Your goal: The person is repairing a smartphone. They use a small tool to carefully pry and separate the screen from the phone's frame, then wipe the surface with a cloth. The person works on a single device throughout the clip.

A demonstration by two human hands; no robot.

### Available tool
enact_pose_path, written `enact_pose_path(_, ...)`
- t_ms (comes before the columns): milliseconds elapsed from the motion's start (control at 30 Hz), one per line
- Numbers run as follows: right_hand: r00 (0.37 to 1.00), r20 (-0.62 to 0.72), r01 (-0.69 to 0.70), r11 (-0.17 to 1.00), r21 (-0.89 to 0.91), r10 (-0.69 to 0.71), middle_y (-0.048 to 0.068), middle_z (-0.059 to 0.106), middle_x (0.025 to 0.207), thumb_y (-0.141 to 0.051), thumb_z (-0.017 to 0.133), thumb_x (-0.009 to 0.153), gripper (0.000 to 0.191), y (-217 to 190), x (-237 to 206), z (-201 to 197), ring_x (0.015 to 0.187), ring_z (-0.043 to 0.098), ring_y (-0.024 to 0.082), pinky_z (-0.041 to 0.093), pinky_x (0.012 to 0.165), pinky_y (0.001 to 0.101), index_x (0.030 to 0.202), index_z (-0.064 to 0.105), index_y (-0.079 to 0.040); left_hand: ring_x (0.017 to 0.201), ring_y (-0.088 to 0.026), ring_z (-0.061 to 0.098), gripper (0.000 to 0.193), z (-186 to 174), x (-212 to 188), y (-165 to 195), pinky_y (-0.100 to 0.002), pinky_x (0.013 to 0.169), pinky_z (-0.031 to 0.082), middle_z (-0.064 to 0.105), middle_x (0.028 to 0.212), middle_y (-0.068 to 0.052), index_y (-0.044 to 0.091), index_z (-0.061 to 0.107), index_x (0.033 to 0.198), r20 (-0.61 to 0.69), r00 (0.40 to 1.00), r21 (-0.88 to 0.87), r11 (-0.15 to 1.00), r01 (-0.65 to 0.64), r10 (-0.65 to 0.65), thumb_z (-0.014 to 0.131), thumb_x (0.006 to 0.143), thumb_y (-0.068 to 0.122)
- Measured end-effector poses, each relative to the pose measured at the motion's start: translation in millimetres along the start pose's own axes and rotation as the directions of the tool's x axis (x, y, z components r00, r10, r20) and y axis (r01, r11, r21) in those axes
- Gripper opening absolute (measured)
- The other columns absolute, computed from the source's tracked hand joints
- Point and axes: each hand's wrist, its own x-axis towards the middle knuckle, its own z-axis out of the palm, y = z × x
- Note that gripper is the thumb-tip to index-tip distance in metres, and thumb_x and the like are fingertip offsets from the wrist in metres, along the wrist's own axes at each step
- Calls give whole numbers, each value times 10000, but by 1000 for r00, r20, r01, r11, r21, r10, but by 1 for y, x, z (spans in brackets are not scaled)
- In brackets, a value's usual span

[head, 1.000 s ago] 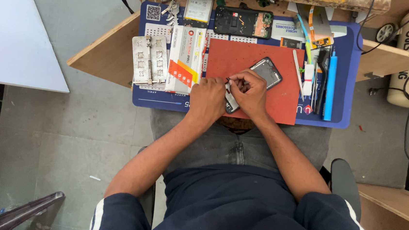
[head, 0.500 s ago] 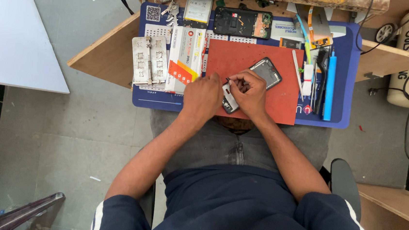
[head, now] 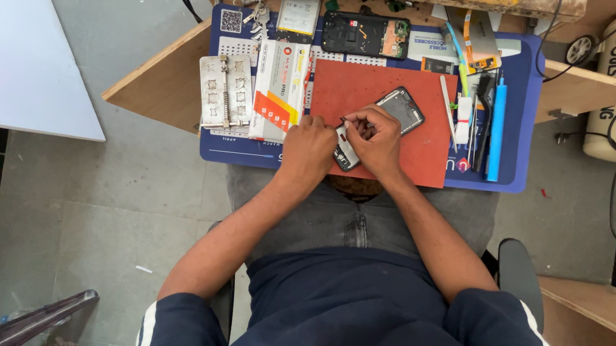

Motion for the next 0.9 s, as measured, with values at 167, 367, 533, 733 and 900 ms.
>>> enact_pose_path(167, 1000, 0, -10, 1000, -9, 10, 12, 677, 856, 15, 758, 891, 49, 1, 0, 0, 678, 593, 25, 451, 551, 196, 933, 742, -3, 823, -301, 675, 86, 3, 4, 4, -408, 643, 542, 675, 816, -132, 36, 713, 795, -14, 1000, 76, 997, -14, 15, 704, 710, 32)
enact_pose_path(367, 1000, 4, -13, 1000, 4, 13, 11, 676, 853, 11, 765, 889, 54, 2, 0, 0, 670, 587, 24, 448, 550, 197, 933, 737, -1, 823, -304, 681, 96, 5, 7, 3, -393, 639, 558, 677, 823, -153, 23, 708, 815, -1, 1000, 81, 997, 3, -3, 699, 722, 38)
enact_pose_path(533, 1000, 6, -11, 1000, 4, 11, 12, 674, 852, 16, 762, 891, 51, 2, 0, 0, 672, 587, 26, 447, 552, 199, 934, 739, 1, 830, -307, 678, 113, 4, 5, 2, -393, 628, 565, 670, 820, -153, 8, 688, 828, -35, 999, 52, 998, 26, -24, 693, 718, 37)
enact_pose_path(733, 1000, 9, -7, 1000, 3, 7, 12, 680, 861, 12, 760, 894, 48, 0, 0, 0, 679, 592, 26, 455, 554, 197, 935, 740, 0, 823, -303, 672, 89, 6, 2, 2, -412, 620, 559, 662, 813, -134, 16, 684, 809, -80, 996, -25, 999, 35, -37, 692, 731, 56)
enact_pose_path(900, 1000, 16, -20, 1000, 8, 20, 13, 675, 849, 13, 755, 901, 44, -2, 0, -1, 677, 586, 30, 448, 558, 199, 942, 748, -1, 835, -314, 668, 57, 8, 0, -3, -420, 653, 570, 666, 832, -133, 41, 695, 777, -59, 998, -87, 996, 28, -33, 680, 723, 46)
